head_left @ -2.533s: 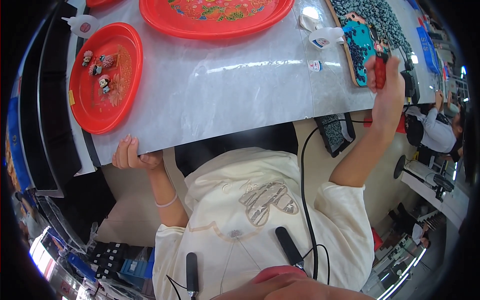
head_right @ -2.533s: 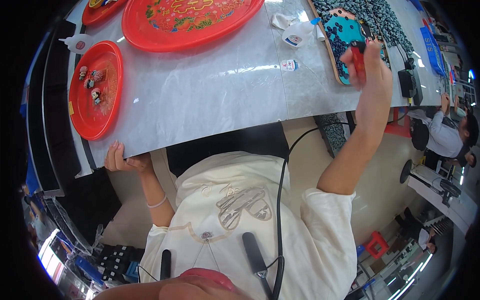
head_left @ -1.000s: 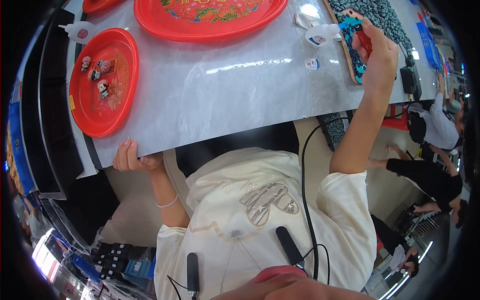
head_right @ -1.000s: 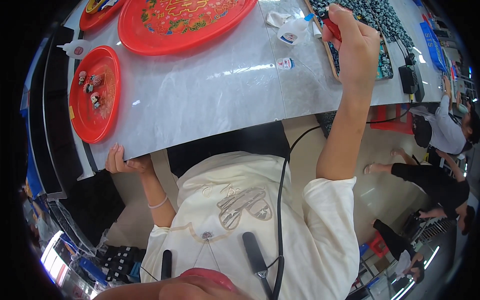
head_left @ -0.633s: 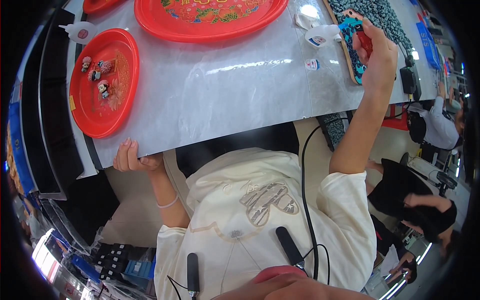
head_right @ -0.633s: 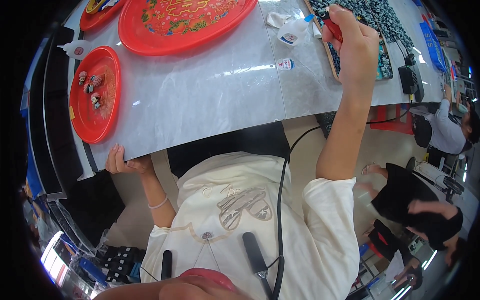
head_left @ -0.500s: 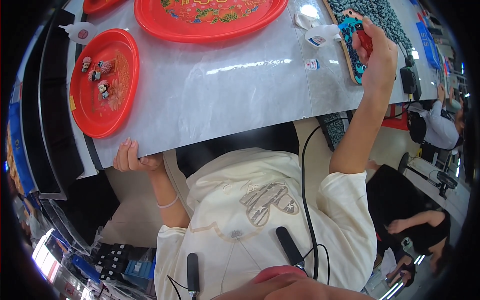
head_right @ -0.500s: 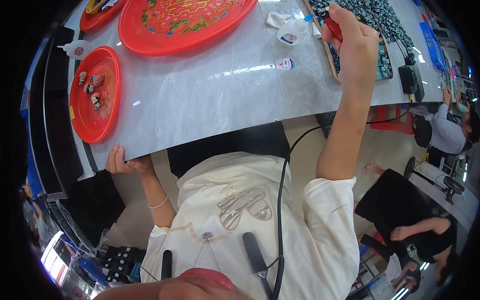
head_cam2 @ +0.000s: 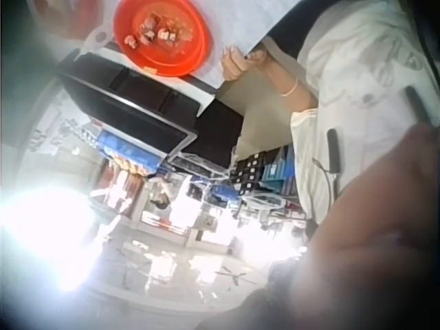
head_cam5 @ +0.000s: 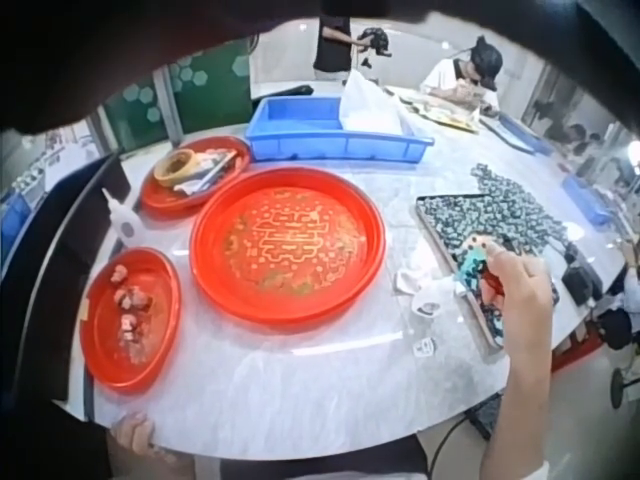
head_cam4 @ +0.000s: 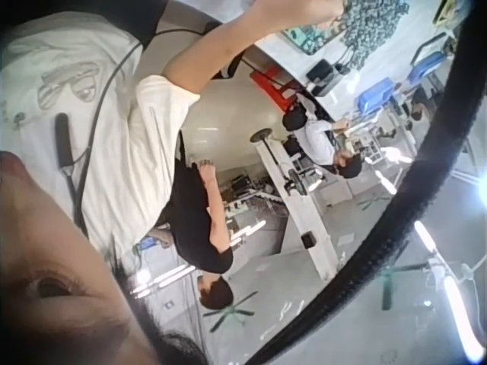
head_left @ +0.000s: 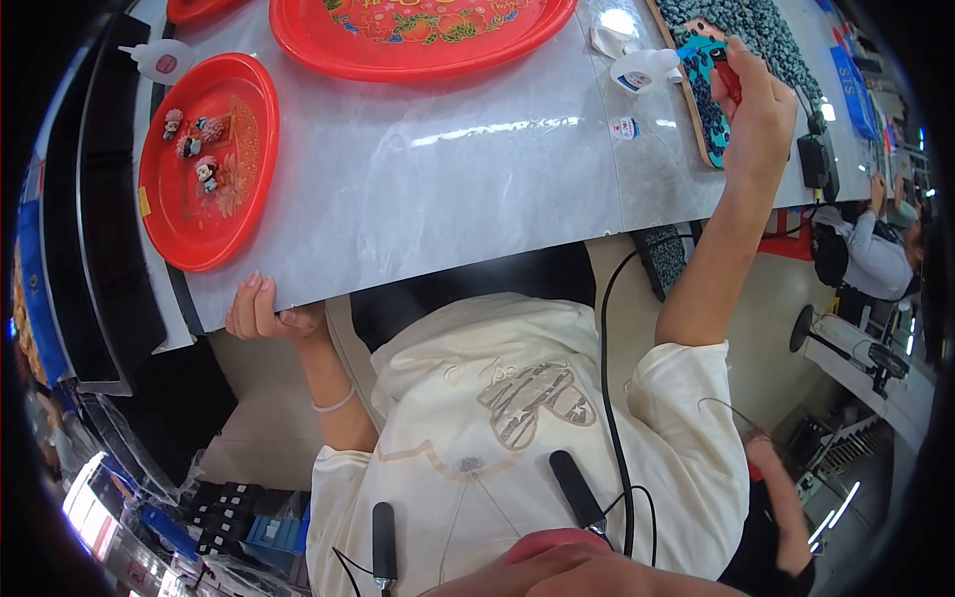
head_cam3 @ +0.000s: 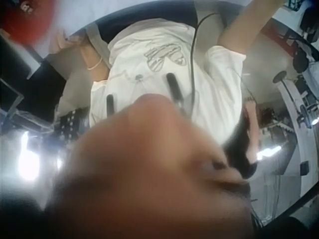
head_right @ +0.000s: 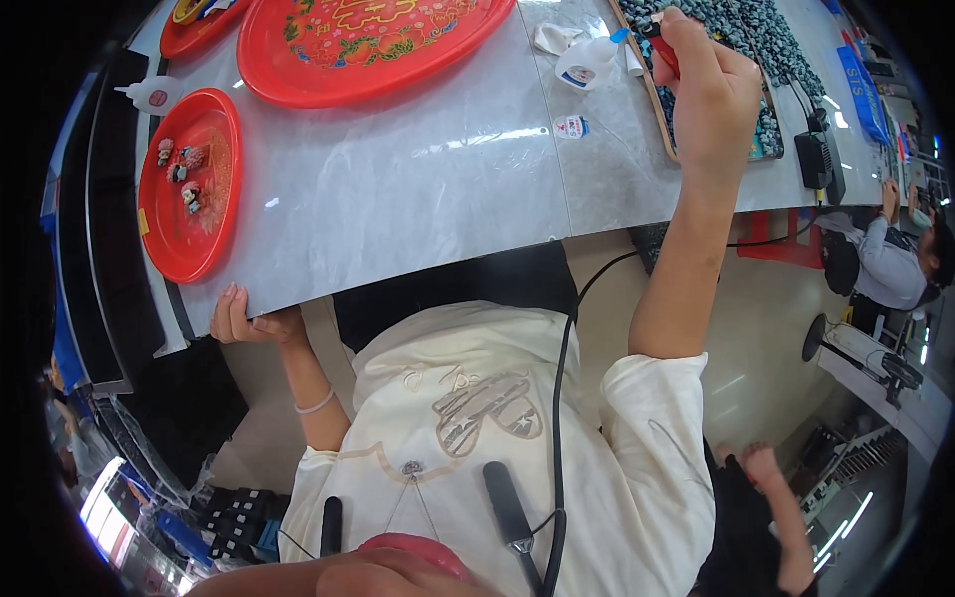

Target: The person applies adhesive from a glue bottle to small figurine parts and joins them together by hand on a workbench.

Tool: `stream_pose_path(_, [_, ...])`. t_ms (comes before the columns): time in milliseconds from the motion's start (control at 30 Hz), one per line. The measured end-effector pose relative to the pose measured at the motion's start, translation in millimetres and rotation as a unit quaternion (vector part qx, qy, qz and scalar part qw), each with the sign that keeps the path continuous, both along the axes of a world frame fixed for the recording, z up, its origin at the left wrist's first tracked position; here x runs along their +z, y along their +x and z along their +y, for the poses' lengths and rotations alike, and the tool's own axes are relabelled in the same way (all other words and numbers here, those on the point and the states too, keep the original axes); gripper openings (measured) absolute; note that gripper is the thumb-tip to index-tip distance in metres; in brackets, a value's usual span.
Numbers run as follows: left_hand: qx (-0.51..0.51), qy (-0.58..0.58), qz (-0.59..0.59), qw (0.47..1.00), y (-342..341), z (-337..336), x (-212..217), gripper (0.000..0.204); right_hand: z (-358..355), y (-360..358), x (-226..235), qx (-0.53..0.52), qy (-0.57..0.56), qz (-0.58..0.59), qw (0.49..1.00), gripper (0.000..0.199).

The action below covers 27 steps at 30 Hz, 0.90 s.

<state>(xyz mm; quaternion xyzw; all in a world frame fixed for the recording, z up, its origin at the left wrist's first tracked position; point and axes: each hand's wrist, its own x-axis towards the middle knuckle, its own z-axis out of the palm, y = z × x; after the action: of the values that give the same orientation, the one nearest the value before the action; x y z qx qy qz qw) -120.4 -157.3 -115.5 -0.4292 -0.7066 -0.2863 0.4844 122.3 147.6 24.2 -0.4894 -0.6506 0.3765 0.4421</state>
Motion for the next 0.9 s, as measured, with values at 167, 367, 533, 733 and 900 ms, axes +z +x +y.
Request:
stream_pose_path(167, [-0.004, 0.01, 0.003, 1.0, -0.7, 0.5, -1.4, 0.028, 3.2, 3.1, -0.9, 0.005, 0.003, -0.019, 1.0, 0.03])
stream_pose_path(367, [-0.002, 0.002, -0.004, 1.0, -0.2, 0.4, -1.4, 0.028, -0.8, -5.0, 0.8, -0.019, 0.0, 0.017, 1.0, 0.029])
stream_pose_path(533, [-0.002, 0.007, -0.003, 1.0, -0.8, 0.4, -2.2, 0.028, 5.1, 2.0, -0.9, -0.005, -0.026, -0.005, 1.0, 0.03])
stream_pose_path(733, [-0.012, 0.011, -0.007, 1.0, -0.5, 2.8, -2.4, 0.028, 0.3, -3.5, 1.9, -0.019, -0.027, 0.007, 0.999, 0.031])
stream_pose_path(900, [-0.006, 0.007, -0.006, 1.0, -0.5, 0.4, -3.2, 0.028, -1.3, 2.9, 8.3, -0.003, -0.08, -0.012, 0.997, 0.033])
